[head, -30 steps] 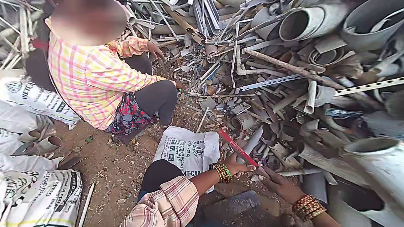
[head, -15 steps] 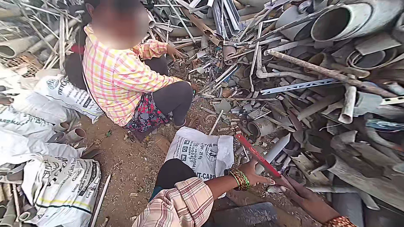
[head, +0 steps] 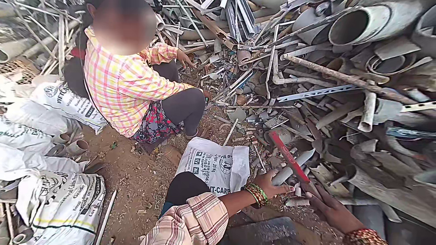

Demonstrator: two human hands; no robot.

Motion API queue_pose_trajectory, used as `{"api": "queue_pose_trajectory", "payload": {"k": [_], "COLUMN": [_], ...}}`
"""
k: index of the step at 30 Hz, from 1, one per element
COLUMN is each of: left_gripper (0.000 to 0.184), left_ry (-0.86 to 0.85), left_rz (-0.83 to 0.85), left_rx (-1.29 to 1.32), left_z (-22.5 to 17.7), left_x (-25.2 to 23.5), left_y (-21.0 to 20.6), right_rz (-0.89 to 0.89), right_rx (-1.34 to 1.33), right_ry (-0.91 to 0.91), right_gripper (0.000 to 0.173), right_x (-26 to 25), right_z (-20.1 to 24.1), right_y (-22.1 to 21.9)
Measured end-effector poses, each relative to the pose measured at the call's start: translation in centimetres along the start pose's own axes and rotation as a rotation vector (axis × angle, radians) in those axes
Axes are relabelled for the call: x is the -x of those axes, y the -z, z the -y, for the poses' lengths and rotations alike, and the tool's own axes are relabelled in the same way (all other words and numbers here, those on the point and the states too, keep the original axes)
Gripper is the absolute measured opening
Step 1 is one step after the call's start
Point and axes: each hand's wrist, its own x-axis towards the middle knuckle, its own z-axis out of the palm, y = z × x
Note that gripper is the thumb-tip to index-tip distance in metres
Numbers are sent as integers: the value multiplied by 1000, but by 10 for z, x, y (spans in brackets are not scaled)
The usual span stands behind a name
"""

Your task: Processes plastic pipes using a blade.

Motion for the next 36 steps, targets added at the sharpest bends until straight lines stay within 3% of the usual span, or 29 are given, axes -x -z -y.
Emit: {"api": "queue_pose_trajectory", "payload": {"k": [3,9,15,23,26,30,36], "left_gripper": [72,72,61,51,54,56,59], "left_ry": [15,70,15,119,97,93,158], "left_rz": [4,-32,-6,-17,2,18,-16], "left_rx": [18,-22,1,-50,-64,-49,0], "left_z": [-5,1,-11,-6,-10,-11,-2], "left_x": [4,1,7,2,4,4,-3], "left_y": [1,1,1,2,1,0,-3], "right_rz": [-29,218,-34,187,76,-62,256], "right_rx": [-48,45,-30,100,106,-15,73], "right_ry": [-40,33,-39,-28,-45,-133,-19], "right_gripper": [53,55,52,54,49,53,50], "right_x": [-2,19,3,20,12,8,19], "right_z": [-5,16,1,23,17,10,21], "right_y": [0,-28,5,-23,-4,-1,-23]}}
